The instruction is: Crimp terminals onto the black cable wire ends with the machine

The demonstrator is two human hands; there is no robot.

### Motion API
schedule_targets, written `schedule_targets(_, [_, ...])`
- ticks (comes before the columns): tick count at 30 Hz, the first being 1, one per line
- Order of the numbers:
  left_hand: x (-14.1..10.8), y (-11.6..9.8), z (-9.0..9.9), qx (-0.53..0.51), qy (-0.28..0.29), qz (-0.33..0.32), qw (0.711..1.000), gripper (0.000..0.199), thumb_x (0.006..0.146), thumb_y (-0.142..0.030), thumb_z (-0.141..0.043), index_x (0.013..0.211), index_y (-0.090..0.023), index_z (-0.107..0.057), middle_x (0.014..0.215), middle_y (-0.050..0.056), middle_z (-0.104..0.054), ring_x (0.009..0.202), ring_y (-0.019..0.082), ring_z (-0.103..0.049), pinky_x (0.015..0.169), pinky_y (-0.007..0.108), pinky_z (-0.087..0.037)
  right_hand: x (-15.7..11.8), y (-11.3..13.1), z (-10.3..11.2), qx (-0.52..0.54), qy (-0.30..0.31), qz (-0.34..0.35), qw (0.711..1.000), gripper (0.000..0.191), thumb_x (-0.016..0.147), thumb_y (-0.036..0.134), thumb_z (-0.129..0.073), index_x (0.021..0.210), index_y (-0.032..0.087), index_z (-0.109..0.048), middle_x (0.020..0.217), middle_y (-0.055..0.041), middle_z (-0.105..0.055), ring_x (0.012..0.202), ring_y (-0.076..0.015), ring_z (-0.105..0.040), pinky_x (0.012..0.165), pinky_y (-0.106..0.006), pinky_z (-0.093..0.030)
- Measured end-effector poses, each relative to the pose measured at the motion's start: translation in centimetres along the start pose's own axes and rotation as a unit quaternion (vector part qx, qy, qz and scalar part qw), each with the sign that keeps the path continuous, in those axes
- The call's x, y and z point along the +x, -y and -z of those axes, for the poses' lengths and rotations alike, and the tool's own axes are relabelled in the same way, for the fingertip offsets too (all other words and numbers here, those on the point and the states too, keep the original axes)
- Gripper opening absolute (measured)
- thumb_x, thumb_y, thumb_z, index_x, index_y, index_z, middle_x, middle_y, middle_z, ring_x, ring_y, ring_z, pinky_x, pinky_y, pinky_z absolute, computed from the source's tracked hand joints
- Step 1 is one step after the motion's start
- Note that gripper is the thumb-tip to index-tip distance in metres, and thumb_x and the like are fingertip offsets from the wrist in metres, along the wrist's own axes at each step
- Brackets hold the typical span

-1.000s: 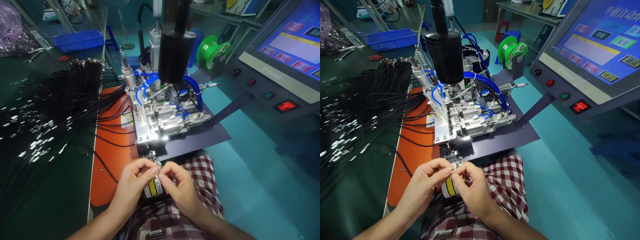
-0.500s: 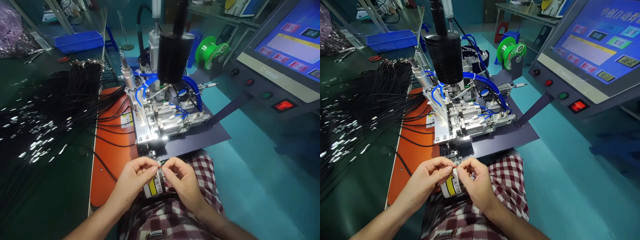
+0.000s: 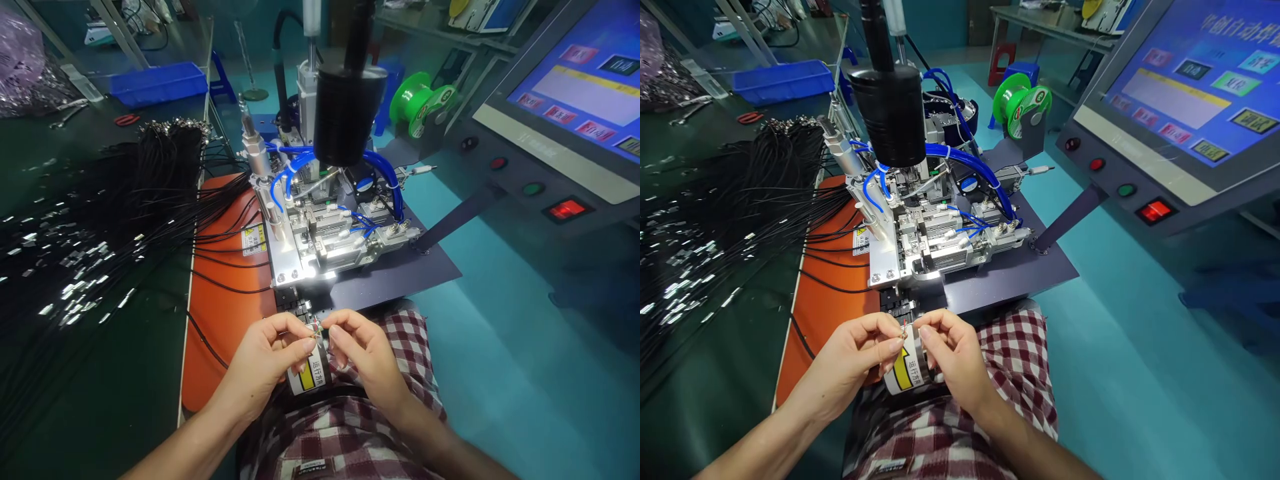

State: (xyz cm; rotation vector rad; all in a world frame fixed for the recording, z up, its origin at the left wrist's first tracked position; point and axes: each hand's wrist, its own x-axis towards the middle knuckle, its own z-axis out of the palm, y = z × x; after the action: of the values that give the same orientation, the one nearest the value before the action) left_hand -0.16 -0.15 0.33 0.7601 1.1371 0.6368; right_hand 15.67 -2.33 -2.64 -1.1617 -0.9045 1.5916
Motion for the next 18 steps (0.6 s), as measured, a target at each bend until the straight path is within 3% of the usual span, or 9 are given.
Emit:
schedule_targets(4, [-0.13, -0.08, -0.21, -0.006, -0.027, -0.020, 0.999, 0.022, 0.069, -0.024, -0.074, 0.069, -0.015, -0.054, 0.055, -0.004, -0.057, 0.047, 0.006, -0.049, 0.045, 0.015, -0.037, -0.38, 0.13, -0.20, -0.040, 0.012, 0.024, 0.999, 0.013, 0.083, 0.030, -0.057, 0.085, 0.017, -0.059, 0.067, 0.0022, -0.051, 0.054, -0.0090, -0.044, 0.051, -0.022, -0.039])
schedule_targets(8, [-0.17, -0.04, -0.38, -0.013, -0.018, -0.005, 1.000, 0.024, 0.071, -0.027, -0.072, 0.070, -0.016, -0.051, 0.049, -0.002, -0.059, 0.045, 0.008, -0.052, 0.046, 0.018, -0.041, -0.46, 0.25, -0.46, -0.079, 0.003, 0.060, 0.995, 0.011, 0.080, 0.025, -0.061, 0.088, 0.018, -0.058, 0.084, -0.0012, -0.052, 0.059, -0.0097, -0.046, 0.053, -0.023, -0.041])
schedule_targets(15, [-0.33, 0.25, -0.81, 0.017, -0.014, 0.008, 1.000, 0.025, 0.070, -0.029, -0.071, 0.072, -0.017, -0.049, 0.043, -0.005, -0.054, 0.040, 0.009, -0.050, 0.042, 0.019, -0.040, 0.09, 0.48, -0.40, -0.114, -0.019, 0.104, 0.988, 0.006, 0.081, 0.024, -0.059, 0.079, 0.018, -0.061, 0.078, -0.0013, -0.052, 0.067, -0.0139, -0.049, 0.058, -0.026, -0.041])
schedule_targets(18, [-0.22, 0.47, -0.78, 0.021, -0.017, 0.003, 1.000, 0.024, 0.072, -0.028, -0.070, 0.072, -0.016, -0.049, 0.044, -0.006, -0.052, 0.041, 0.007, -0.047, 0.042, 0.016, -0.036, 0.45, 0.45, -0.36, -0.075, -0.003, 0.074, 0.994, 0.013, 0.082, 0.024, -0.060, 0.071, 0.017, -0.060, 0.072, 0.0008, -0.050, 0.061, -0.0115, -0.045, 0.056, -0.024, -0.037])
